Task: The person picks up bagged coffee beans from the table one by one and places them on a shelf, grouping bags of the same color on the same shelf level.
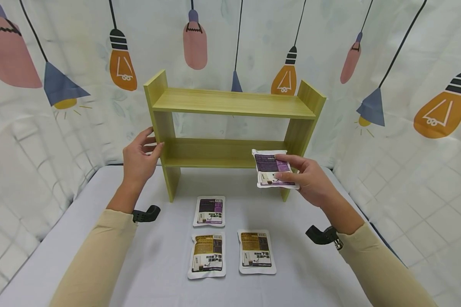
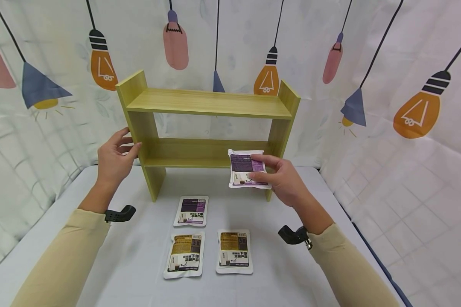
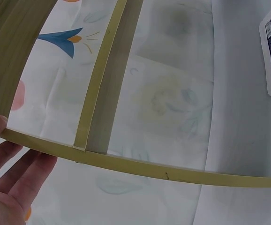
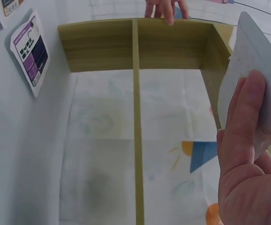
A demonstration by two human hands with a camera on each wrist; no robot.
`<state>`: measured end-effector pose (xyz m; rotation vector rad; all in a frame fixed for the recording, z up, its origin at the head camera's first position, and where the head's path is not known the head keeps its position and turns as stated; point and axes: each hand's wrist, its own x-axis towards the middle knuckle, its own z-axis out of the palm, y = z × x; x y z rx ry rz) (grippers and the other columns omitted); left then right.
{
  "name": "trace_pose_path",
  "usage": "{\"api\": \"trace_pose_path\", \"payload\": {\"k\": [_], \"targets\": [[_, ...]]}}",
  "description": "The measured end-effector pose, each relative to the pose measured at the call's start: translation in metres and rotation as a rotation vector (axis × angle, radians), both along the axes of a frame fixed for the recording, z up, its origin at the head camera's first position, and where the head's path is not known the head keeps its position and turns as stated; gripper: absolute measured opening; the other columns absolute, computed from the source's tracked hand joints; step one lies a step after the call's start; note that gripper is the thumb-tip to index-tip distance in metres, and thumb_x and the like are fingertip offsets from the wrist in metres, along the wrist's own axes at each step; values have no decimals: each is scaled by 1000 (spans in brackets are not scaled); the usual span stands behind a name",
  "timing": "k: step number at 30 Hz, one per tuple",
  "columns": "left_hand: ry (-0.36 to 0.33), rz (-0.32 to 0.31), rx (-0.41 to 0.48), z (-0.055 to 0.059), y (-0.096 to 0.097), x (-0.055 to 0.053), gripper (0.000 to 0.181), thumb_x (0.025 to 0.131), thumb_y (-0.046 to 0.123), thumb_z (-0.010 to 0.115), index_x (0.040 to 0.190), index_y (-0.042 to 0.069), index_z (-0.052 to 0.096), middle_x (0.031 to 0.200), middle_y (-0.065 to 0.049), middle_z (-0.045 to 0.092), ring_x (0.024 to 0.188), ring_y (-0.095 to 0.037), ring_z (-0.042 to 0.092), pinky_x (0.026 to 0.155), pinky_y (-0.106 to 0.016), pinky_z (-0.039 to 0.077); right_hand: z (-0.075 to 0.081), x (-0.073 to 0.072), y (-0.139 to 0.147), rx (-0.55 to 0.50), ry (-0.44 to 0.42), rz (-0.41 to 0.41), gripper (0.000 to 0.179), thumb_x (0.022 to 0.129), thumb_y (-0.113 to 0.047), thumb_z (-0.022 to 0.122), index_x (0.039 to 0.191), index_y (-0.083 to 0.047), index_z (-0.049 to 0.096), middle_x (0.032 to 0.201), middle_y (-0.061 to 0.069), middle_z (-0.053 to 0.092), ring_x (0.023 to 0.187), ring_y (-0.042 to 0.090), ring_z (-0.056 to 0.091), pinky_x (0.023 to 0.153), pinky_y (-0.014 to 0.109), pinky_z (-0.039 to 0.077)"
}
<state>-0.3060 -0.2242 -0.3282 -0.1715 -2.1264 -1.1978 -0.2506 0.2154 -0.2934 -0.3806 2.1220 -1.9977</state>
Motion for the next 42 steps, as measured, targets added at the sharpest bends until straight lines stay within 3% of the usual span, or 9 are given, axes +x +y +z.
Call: {"api": "trace_pose_path", "payload": {"k": [6,16,42], "targets": [[-10,10,-8,-2,-1,0,51,100,24,67,149,27,55,129,-15,71,105,-35,74,87,-40,60,8,0,0,-13,4,6,53,95,-4,70,146,-13,57,136,10,48,108,20,65,86,23,61],[-4,17,-23,-4,-2,-2,51,100,24,66,150,26,54,131,-14,70,104,-35,74,88,-49,60,21,-1,1,-57,10,17,51,96,-2,69,144,-14,60,137,9,46,107,19,65,85,22,61],[-5,9,-6,-2,0,0,51,100,21,67,149,25,55,129,-17,70,106,-38,74,89,-52,59,56,-10,6,-162,13,46,49,96,0,67,142,-17,63,135,10,48,102,19,68,85,24,62]]}}
